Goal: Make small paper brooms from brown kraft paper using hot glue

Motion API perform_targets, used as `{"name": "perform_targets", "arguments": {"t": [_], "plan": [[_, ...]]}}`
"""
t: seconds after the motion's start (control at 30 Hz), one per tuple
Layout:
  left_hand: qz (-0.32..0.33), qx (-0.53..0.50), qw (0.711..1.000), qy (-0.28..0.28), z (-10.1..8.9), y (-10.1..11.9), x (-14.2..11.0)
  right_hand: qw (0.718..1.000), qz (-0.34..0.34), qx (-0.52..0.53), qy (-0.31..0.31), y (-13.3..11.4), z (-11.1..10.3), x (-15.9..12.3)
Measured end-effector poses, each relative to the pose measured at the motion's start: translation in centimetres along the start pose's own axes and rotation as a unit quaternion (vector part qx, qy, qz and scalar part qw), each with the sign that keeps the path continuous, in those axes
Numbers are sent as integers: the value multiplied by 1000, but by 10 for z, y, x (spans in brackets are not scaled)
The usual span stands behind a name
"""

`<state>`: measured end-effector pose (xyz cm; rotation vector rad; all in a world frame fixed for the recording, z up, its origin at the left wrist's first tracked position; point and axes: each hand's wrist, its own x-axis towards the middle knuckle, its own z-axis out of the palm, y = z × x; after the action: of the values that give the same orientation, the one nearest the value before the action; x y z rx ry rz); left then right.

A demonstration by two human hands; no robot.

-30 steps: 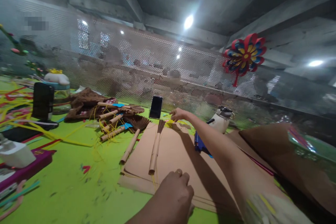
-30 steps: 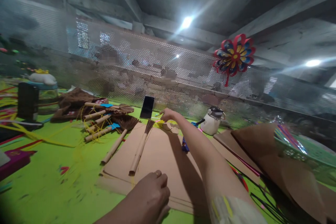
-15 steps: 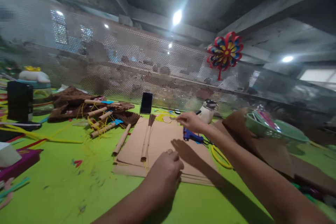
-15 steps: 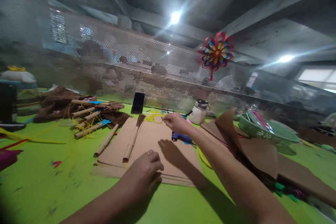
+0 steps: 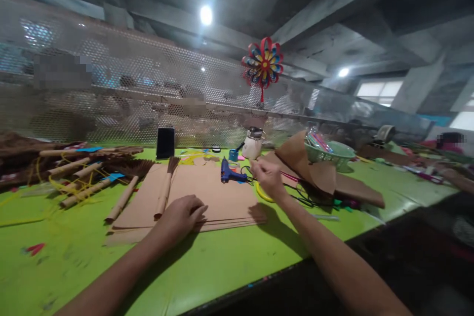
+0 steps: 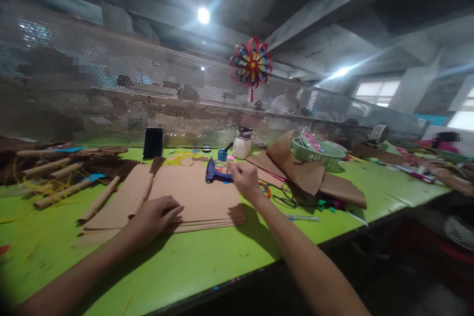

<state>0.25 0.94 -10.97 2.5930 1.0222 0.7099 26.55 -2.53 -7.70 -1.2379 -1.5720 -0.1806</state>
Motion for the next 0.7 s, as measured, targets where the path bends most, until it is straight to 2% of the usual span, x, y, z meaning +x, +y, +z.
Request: {"name": "perform_targets", "arguments": {"t": [0.07, 0.1, 0.13, 0.17, 0.23, 0.3, 0.37, 0.47, 0.7], "plan": [[6, 5, 1000, -12, -1, 1, 0, 986, 37, -105, 126, 21, -38, 11], [12, 5, 1000, -17, -1, 1, 1, 969, 58, -181, 161, 34, -58, 15], [18, 6, 1000, -19, -1, 2, 1, 944, 90, -270, 168, 47, -77, 17], [24, 7, 999, -21, 0, 2, 2, 913, 131, -360, 141, 61, -95, 16], [31, 10, 999, -24, 0, 2, 3, 886, 180, -410, 117, 85, -123, 9], [33, 11, 999, -28, 0, 2, 4, 857, 237, -453, 60, 103, -138, -3], [30, 12, 999, -31, 0, 1, 5, 845, 267, -464, -9, 115, -140, -13], [30, 11, 999, -32, 1, -1, 5, 838, 274, -461, -100, 125, -128, -21], [33, 5, 999, -43, 1, -2, 5, 829, 225, -476, -189, 124, -93, -10]]}}
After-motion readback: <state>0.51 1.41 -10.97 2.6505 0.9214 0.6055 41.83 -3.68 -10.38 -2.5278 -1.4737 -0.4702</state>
